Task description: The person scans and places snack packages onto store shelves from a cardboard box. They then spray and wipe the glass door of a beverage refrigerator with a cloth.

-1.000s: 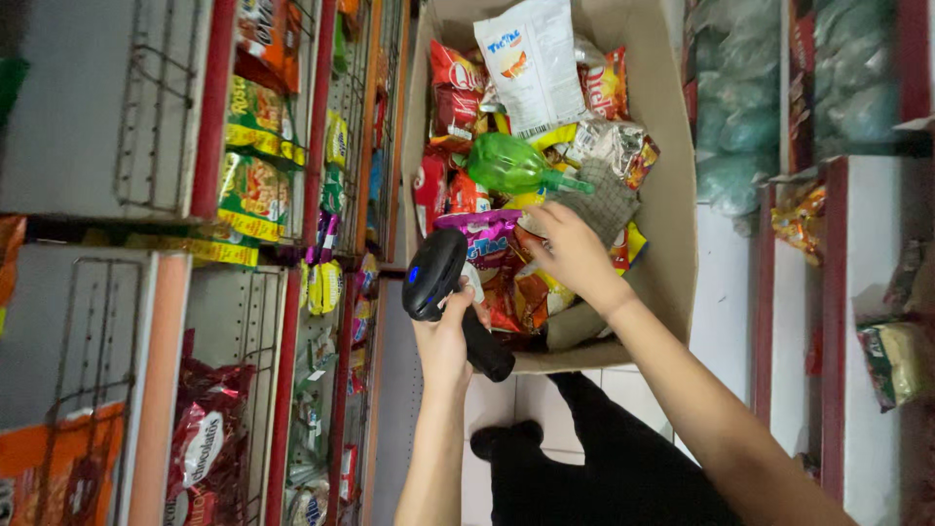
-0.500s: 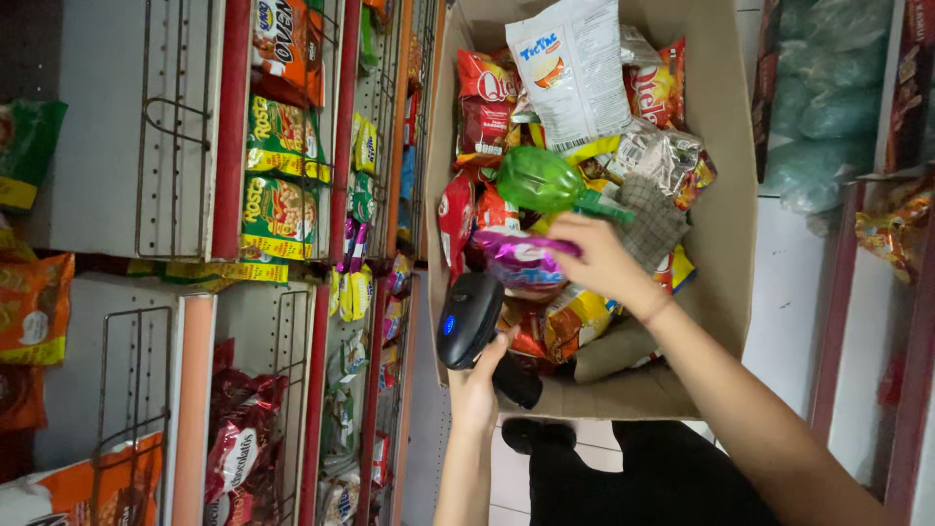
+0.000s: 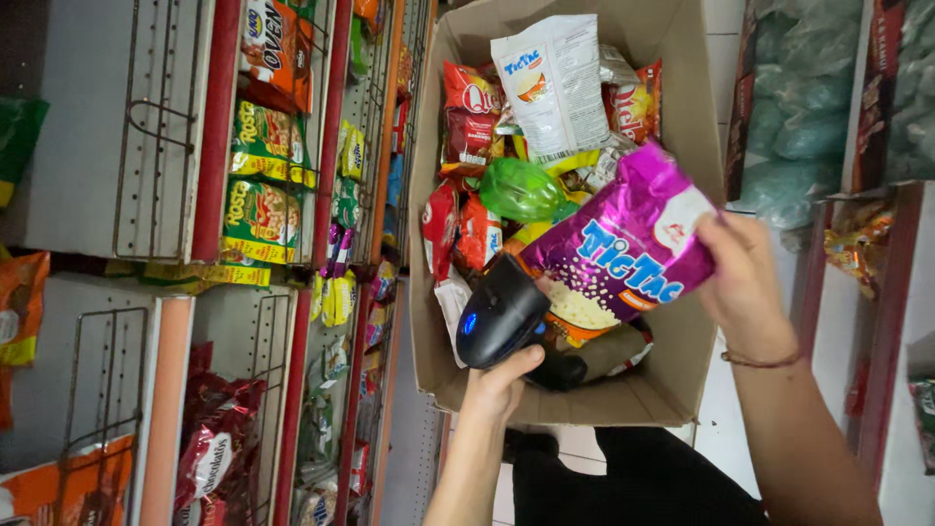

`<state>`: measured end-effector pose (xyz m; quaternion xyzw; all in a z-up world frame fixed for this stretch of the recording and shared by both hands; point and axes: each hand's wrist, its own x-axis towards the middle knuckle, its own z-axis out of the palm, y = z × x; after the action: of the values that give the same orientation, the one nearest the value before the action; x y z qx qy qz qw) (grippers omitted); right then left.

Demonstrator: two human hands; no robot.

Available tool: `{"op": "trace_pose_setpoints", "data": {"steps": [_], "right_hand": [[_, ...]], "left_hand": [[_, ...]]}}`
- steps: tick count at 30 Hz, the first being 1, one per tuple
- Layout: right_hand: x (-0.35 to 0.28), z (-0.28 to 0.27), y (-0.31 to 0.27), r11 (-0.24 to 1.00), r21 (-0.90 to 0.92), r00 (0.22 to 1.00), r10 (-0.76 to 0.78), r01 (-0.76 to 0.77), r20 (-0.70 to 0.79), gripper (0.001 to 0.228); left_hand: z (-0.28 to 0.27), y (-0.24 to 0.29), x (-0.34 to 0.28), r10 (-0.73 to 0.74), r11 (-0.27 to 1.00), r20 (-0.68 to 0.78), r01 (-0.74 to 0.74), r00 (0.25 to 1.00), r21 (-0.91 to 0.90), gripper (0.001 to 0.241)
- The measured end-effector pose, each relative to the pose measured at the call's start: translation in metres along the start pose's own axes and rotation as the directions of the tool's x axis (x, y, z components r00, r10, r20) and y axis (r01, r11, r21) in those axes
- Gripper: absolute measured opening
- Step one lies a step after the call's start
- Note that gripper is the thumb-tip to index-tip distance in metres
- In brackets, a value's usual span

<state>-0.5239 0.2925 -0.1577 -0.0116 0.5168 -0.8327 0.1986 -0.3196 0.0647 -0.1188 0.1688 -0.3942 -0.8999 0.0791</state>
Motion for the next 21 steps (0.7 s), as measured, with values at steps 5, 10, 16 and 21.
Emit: {"op": "trace_pose_setpoints", "data": {"steps": [5, 10, 16, 21], "right_hand": [[-0.002, -0.01, -0.044, 0.989, 0.115, 0.994, -0.098, 0.092, 0.048, 0.04], [-0.041, 0.053, -0.036, 0.981, -0.009, 0.945, 0.189, -0.194, 0.267, 0.064], [-0.072, 0.084, -0.034, 0.891, 0.293, 0.901, 0.231, -0.348, 0.368, 0.097], [-0.069, 0.083, -0.036, 0.878, 0.268, 0.916, 0.359, -0.397, 0.181, 0.081]], "left_hand": [[0.018, 0.021, -0.007, 0.14, 0.984, -0.002, -0.139, 0.99, 0.111, 0.079], [0.043, 0.04, -0.02, 0.264, 0.568, 0.126, -0.259, 0.956, 0.781, 0.06], [0.066, 0.055, -0.046, 0.172, -0.306, 0.688, -0.625, 0.706, 0.718, 0.035], [0.072, 0.049, -0.066, 0.062, -0.477, 0.727, -0.619, 0.684, 0.624, 0.034]]}}
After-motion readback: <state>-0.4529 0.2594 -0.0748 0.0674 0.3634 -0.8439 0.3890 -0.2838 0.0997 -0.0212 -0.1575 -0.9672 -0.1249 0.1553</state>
